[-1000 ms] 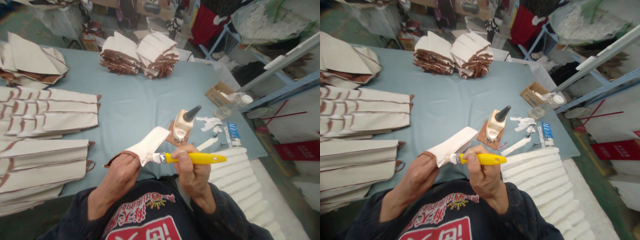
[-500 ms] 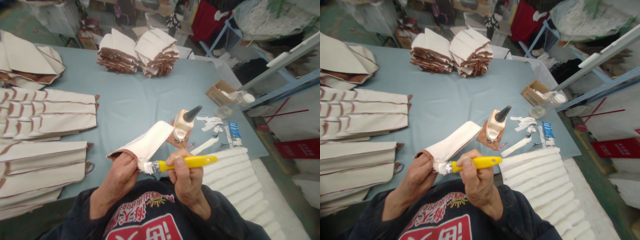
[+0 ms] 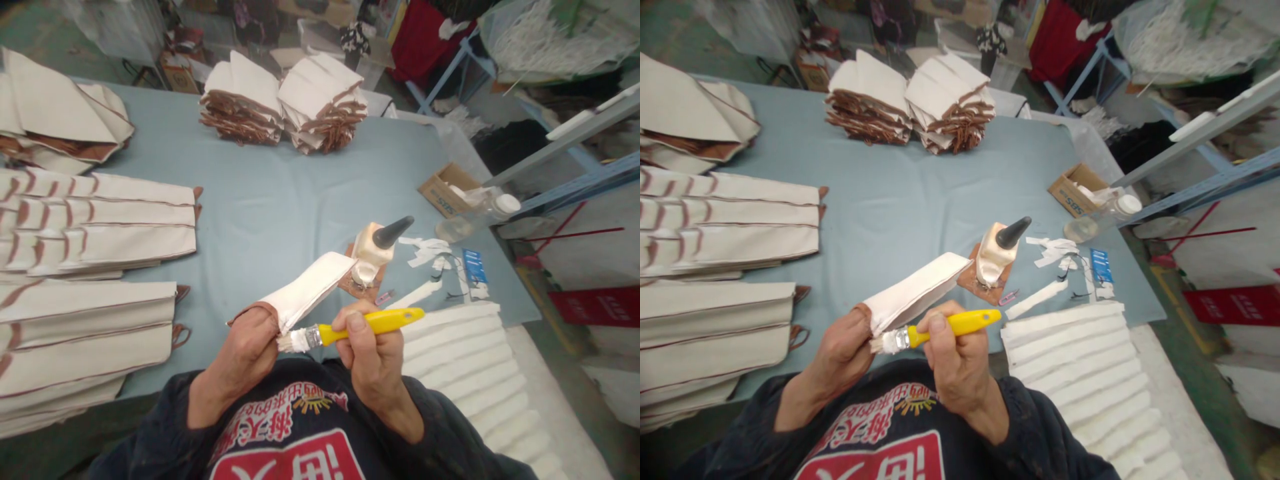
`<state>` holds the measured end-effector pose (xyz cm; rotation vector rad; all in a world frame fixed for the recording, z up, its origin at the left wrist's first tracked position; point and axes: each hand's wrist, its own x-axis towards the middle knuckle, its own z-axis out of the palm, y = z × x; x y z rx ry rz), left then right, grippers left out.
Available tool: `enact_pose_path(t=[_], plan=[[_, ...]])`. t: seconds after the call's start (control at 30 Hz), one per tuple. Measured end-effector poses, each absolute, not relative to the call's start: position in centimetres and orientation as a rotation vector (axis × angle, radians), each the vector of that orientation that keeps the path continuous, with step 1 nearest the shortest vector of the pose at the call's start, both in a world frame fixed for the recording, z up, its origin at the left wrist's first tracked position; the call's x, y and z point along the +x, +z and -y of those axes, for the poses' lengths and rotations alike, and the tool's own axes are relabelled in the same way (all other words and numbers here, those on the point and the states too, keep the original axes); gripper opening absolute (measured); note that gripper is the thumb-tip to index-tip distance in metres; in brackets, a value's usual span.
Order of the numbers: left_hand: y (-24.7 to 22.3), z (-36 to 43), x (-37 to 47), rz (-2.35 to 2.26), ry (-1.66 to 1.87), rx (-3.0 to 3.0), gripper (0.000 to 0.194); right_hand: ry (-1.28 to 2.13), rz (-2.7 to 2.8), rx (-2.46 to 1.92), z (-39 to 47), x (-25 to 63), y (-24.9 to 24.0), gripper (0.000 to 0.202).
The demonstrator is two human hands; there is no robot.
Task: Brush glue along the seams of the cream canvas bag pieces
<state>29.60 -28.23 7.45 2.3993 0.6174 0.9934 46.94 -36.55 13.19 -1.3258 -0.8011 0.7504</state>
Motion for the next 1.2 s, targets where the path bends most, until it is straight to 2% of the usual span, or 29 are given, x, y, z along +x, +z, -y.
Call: enact_pose_path(t=[0.2, 0.37, 0.57, 0.73, 0.83, 1.03, 1.2], plan=[[7.1, 27.7, 29.7, -0.561, 0.982, 2.43, 0.024, 0.574, 0.715, -1.353, 35.7, 47.1, 13.1, 0.039], [7.3, 27.1, 29.3, -0.531, 0.986, 2.476, 0.023, 0.722, 0.742, -1.386, 36.1, 46.5, 12.9, 0.043], [7.1, 26.9, 28.8, -0.511, 0.902, 2.506, 0.025, 0.699, 0.615, -1.421, 36.2, 47.5, 11.9, 0.043], [6.3, 27.5, 28.5, -0.546, 0.825, 2.512, 0.029, 0.944, 0.543, -1.423, 36.7, 46.6, 10.7, 0.045], [6.0, 28.1, 28.6, -0.535, 0.804, 2.504, 0.029, 0.913, 0.411, -1.424, 36.3, 47.0, 10.9, 0.043], [5.8, 29.7, 28.4, -0.637, 0.668, 1.969, 0.023, 0.851, 0.247, -1.398, 35.4, 48.4, 11.6, 0.044], [7.0, 28.9, 27.5, -0.848, 0.675, 1.84, 0.02, 0.916, 0.219, -1.398, 36.7, 50.8, 7.3, 0.038]])
